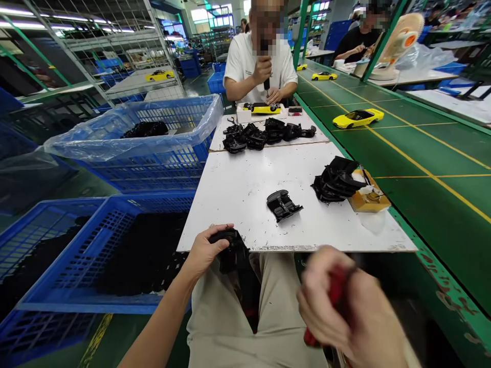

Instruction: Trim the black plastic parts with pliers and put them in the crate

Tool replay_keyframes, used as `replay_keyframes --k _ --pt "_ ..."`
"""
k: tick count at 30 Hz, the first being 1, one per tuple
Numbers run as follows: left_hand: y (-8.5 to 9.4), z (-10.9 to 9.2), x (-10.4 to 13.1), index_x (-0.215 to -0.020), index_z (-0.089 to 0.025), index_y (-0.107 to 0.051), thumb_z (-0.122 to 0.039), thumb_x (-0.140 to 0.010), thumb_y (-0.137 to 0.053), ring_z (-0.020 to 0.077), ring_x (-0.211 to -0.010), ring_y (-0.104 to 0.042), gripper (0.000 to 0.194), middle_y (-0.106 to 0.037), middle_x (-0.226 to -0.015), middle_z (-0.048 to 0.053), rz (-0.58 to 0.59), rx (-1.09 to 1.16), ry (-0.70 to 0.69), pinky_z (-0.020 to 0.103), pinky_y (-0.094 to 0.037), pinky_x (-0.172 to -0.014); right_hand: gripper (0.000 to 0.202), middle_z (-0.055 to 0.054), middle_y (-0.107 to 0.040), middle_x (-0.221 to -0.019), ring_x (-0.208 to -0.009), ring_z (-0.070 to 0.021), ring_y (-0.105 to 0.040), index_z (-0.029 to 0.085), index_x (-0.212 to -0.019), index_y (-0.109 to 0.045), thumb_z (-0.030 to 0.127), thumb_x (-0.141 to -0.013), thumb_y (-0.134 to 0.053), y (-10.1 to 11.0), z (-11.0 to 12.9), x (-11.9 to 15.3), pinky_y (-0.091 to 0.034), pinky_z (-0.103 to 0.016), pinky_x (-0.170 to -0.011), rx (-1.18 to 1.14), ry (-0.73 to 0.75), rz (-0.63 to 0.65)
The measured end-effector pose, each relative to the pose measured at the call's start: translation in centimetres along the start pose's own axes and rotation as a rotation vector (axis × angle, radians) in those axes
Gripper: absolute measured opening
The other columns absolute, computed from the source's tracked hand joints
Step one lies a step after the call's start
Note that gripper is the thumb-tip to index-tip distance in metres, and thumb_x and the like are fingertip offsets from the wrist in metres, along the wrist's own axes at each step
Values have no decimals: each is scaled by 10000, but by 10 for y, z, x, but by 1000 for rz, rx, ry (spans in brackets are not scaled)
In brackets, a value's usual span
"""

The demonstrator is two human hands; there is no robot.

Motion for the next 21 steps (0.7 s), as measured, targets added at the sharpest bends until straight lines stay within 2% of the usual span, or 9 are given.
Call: replay_keyframes --k 1,3,4,7,11,18,21 --pt "-1 -1 2 -980 -172 -731 -323 -612 -799 248 -1005 -643 404 -713 -1051 92 34 -43 -6 349 -500 -922 501 92 -248 -458 -307 -67 -125 266 -874 -476 673 -908 -186 -6 -3 -11 -163 -192 -278 -123 10 -7" --pt "-4 -3 7 -989 -190 -731 -328 -631 -792 250 -981 -652 388 -722 -1021 80 97 -138 -14 350 -514 -891 413 92 -301 -525 -344 -49 -108 265 -915 -459 659 -886 -339 -21 -16 -27 -142 -179 -294 -197 -58 88" --pt "-6 -4 10 -999 -201 -729 -331 -639 -790 250 -974 -654 388 -724 -1015 73 118 -192 -23 347 -518 -878 383 88 -320 -552 -358 -45 -124 258 -911 -454 631 -892 -368 -25 -24 -33 -148 -175 -306 -176 -88 90" --pt "-9 -6 16 -998 -214 -723 -339 -647 -792 249 -987 -652 379 -723 -1029 64 138 -329 -89 342 -511 -883 328 56 -390 -639 -433 -58 -275 232 -891 -476 545 -932 -390 -28 -44 -40 -261 -183 -374 68 -120 58" --pt "-12 -4 20 -985 -204 -711 -356 -666 -779 247 -972 -663 360 -729 -1001 68 167 -399 -180 338 -514 -880 337 16 -464 -686 -543 -100 -437 213 -940 -551 478 -968 -346 -24 -57 -42 -392 -227 -498 393 17 105" --pt "-15 8 20 -1016 -224 -705 -360 -665 -785 224 -927 -675 386 -732 -977 54 214 -444 -254 317 -524 -856 309 -20 -587 -771 -682 -146 -560 217 -996 -560 369 -996 -291 -28 -59 -51 -455 -272 -636 762 196 169" --pt "-16 10 18 -1047 -235 -701 -350 -648 -797 229 -949 -671 426 -729 -1009 56 213 -443 -267 339 -520 -888 285 -33 -613 -816 -701 -162 -582 215 -965 -529 368 -995 -291 -34 -59 -53 -450 -285 -630 898 227 188"
Point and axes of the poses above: each hand's wrist, its own x-axis away from the middle knuckle, its own y-axis out of the back of the hand, z = x × y, the point moved 3 cm from there along -x, towards the middle knuckle
